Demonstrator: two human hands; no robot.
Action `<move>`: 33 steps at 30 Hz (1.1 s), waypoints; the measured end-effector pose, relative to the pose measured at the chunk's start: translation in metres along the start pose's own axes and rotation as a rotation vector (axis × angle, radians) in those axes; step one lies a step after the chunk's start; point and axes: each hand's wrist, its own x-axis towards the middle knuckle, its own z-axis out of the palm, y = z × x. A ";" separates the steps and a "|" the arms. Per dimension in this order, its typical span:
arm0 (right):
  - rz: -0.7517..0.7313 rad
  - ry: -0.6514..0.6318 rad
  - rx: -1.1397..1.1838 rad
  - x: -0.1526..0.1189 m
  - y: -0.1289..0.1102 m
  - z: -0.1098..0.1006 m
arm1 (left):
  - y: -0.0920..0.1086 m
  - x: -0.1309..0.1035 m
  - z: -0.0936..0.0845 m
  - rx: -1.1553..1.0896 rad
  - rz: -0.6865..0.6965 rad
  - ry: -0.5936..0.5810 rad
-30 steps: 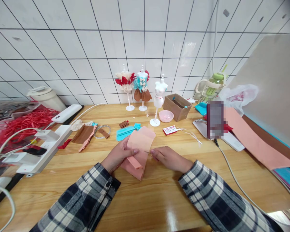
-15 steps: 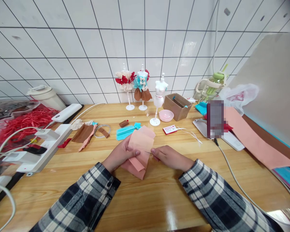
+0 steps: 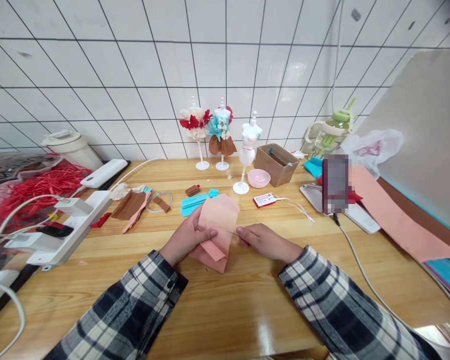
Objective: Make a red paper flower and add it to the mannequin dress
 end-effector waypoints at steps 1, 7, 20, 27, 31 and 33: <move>0.000 0.002 0.007 0.000 -0.001 -0.001 | 0.000 0.000 0.000 0.002 0.000 -0.004; 0.005 0.002 0.025 0.000 -0.004 -0.003 | 0.001 0.000 -0.001 0.023 0.003 -0.004; 0.022 -0.026 0.020 -0.001 0.001 -0.004 | 0.000 0.000 -0.002 0.021 -0.013 -0.015; -0.007 -0.004 -0.029 0.000 0.001 -0.001 | 0.002 0.000 0.001 0.027 0.000 -0.032; -0.007 -0.001 -0.013 0.000 -0.002 -0.001 | 0.003 -0.001 0.003 0.063 0.001 0.004; -0.007 -0.006 -0.007 0.000 -0.004 0.000 | 0.003 -0.001 0.003 0.076 0.001 0.004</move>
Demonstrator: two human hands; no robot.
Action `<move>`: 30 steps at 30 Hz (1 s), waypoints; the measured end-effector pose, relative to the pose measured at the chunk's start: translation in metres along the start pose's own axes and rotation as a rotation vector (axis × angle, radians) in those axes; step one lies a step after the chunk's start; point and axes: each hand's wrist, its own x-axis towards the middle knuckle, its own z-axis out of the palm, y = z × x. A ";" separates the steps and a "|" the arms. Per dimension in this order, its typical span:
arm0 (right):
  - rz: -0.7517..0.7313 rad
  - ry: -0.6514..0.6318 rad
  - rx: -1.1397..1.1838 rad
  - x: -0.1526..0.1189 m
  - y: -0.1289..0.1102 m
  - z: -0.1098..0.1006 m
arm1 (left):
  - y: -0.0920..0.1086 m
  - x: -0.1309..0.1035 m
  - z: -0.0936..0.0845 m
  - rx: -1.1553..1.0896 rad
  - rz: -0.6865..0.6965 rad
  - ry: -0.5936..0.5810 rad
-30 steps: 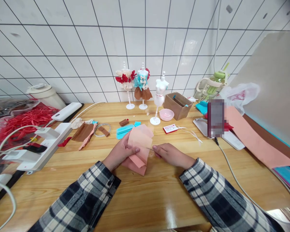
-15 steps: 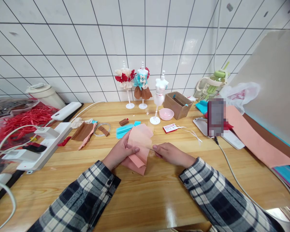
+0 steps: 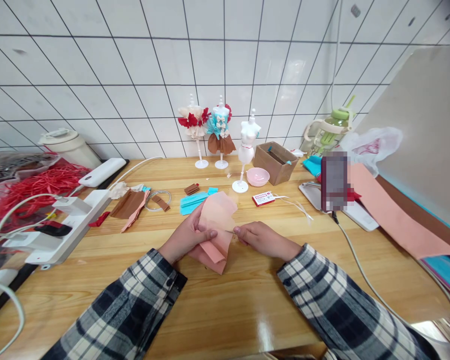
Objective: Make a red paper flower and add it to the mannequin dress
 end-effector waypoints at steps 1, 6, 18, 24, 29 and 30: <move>-0.004 -0.002 0.002 0.000 -0.001 0.000 | 0.000 0.000 0.000 0.003 0.000 -0.005; -0.017 0.006 0.005 0.001 0.001 0.001 | 0.002 0.000 0.001 0.002 0.000 -0.006; 0.018 -0.018 0.004 0.000 0.002 0.000 | -0.001 0.001 -0.001 0.027 0.017 -0.020; -0.009 -0.004 -0.024 0.001 0.004 0.003 | -0.004 0.001 0.000 0.097 0.022 -0.026; 0.000 -0.002 0.007 0.002 0.004 0.004 | -0.005 0.002 0.001 0.170 0.052 -0.011; 0.002 0.000 0.014 0.002 0.004 0.004 | -0.005 0.002 0.001 0.182 0.055 -0.009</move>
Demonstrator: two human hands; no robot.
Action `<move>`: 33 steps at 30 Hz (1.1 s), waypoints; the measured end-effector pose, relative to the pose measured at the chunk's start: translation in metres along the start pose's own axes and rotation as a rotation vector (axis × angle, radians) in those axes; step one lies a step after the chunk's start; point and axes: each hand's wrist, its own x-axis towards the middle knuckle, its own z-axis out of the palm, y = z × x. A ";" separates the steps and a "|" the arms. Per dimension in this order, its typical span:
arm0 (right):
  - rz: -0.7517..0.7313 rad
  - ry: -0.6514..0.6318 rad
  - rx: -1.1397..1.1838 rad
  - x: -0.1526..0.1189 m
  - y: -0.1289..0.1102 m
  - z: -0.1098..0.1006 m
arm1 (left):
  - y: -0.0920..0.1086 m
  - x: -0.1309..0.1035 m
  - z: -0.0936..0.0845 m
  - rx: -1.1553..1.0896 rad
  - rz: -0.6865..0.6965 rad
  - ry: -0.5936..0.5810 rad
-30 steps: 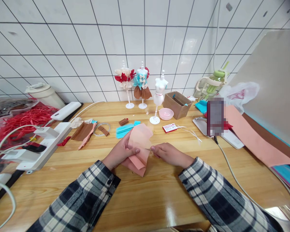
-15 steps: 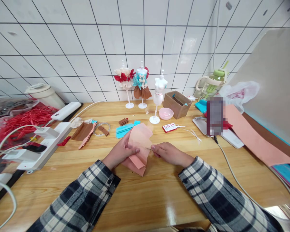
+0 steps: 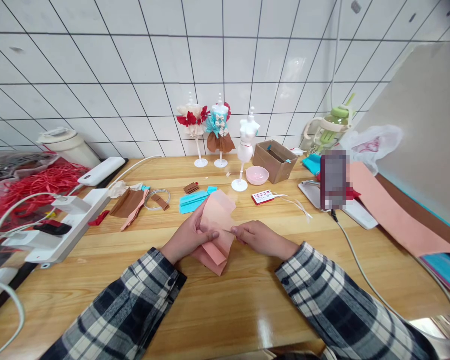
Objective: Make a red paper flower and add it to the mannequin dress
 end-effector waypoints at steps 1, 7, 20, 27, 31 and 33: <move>0.004 0.001 0.007 0.000 0.000 0.000 | 0.000 0.000 0.000 0.013 0.001 0.001; 0.037 0.007 0.021 -0.001 0.001 0.001 | -0.001 -0.001 -0.001 0.059 0.020 0.012; 0.036 0.033 0.000 0.002 0.000 0.005 | -0.005 -0.002 0.001 0.088 0.024 0.014; 0.039 0.038 0.017 0.003 -0.003 0.005 | -0.001 -0.002 0.003 0.076 0.010 0.018; 0.053 0.047 0.027 0.002 -0.004 0.006 | 0.001 -0.002 0.005 0.064 0.017 0.024; 0.063 0.050 0.016 0.003 -0.004 0.006 | 0.001 -0.002 0.006 0.063 0.024 0.026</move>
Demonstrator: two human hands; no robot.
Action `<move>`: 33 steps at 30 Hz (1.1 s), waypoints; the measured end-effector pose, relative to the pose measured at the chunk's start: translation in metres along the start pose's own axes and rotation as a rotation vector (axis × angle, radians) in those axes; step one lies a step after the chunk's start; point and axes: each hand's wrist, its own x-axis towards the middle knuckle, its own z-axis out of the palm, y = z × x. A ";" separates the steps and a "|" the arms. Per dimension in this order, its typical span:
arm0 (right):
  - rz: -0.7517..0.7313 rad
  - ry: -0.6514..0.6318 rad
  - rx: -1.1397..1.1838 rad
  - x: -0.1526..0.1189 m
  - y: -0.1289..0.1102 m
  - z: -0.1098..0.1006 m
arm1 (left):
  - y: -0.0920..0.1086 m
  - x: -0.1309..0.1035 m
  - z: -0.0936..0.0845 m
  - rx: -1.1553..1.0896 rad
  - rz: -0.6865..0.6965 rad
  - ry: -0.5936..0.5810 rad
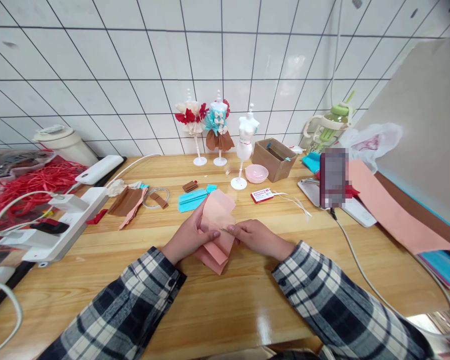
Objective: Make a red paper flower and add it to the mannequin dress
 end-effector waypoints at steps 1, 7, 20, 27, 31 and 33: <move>0.001 0.003 -0.009 0.000 0.000 0.000 | 0.000 0.000 0.000 -0.003 0.002 -0.005; -0.023 0.034 -0.036 0.002 0.003 0.003 | -0.001 0.000 0.000 0.030 0.019 -0.006; -0.022 0.025 -0.059 0.003 0.002 0.002 | 0.002 -0.001 -0.002 0.032 0.023 -0.021; -0.016 0.040 -0.100 0.004 0.002 0.005 | -0.002 -0.001 -0.002 0.055 0.025 -0.035; -0.009 0.045 -0.105 0.004 0.001 0.005 | -0.002 -0.001 0.000 0.047 0.030 -0.047; -0.006 0.042 -0.097 0.004 0.001 0.005 | -0.002 -0.001 0.000 0.033 0.019 -0.050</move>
